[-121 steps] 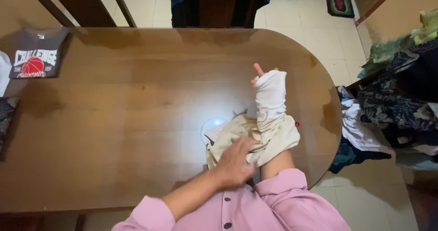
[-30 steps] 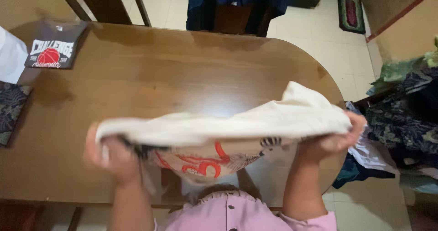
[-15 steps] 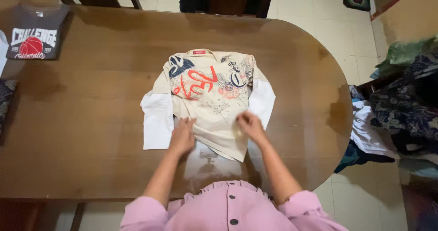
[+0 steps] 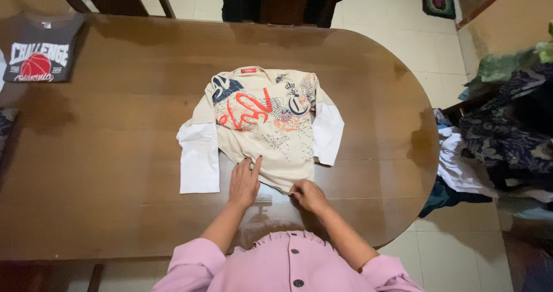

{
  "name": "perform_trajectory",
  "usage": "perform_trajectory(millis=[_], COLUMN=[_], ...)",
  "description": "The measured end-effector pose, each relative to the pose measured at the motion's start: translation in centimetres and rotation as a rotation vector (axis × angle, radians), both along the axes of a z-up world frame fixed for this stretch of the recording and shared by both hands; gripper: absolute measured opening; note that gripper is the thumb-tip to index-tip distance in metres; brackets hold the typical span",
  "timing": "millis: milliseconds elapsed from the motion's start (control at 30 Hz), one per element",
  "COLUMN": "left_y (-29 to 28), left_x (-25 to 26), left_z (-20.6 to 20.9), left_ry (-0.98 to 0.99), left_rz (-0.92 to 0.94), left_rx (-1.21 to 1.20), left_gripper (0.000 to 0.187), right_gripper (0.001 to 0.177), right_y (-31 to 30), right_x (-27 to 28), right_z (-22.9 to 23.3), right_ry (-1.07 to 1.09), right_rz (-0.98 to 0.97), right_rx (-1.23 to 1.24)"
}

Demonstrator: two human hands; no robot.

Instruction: The person folds three garments on a wooden table. First, a patterned blue shirt is smoothed and folded into a compact rectangle. Next, a gray t-shirt is folded similarly. Finally, a cream-colored long-sleeve shirt is folded and placed on the table.

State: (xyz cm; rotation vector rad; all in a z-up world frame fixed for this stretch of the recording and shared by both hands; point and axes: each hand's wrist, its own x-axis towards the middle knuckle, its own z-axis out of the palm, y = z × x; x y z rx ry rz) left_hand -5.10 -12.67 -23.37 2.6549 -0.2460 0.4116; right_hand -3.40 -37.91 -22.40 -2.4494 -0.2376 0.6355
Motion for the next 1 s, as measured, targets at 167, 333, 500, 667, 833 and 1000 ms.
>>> perform_trajectory(millis=[167, 333, 500, 667, 833, 1000], left_y=[0.9, 2.0, 0.2, -0.5, 0.8, 1.8], left_x=[1.5, 2.4, 1.9, 2.3, 3.2, 4.8], left_z=[-0.7, 1.7, 3.9, 2.6, 0.4, 0.5], left_ry=[0.058, 0.162, 0.091, 0.058, 0.161, 0.2], left_rz=[-0.03, -0.037, -0.195, -0.154, -0.09, -0.086], left_rx=[-0.03, -0.099, -0.168, 0.01, 0.086, -0.058], left_gripper=[0.042, 0.01, 0.018, 0.018, 0.008, 0.005], right_gripper=[0.012, 0.009, 0.013, 0.013, 0.015, 0.016], right_y=[-0.7, 0.0, 0.1, 0.0, -0.6, 0.0], right_x=[-0.7, -1.1, 0.3, 0.6, -0.4, 0.2], right_z=[-1.0, 0.6, 3.7, 4.7, 4.1, 4.1], right_ry=[-0.181, -0.267, -0.084, -0.152, -0.15, -0.11], right_rz=[-0.029, -0.111, -0.202, -0.083, -0.021, -0.026], right_rx=[0.112, 0.082, 0.111, 0.016, -0.03, -0.034])
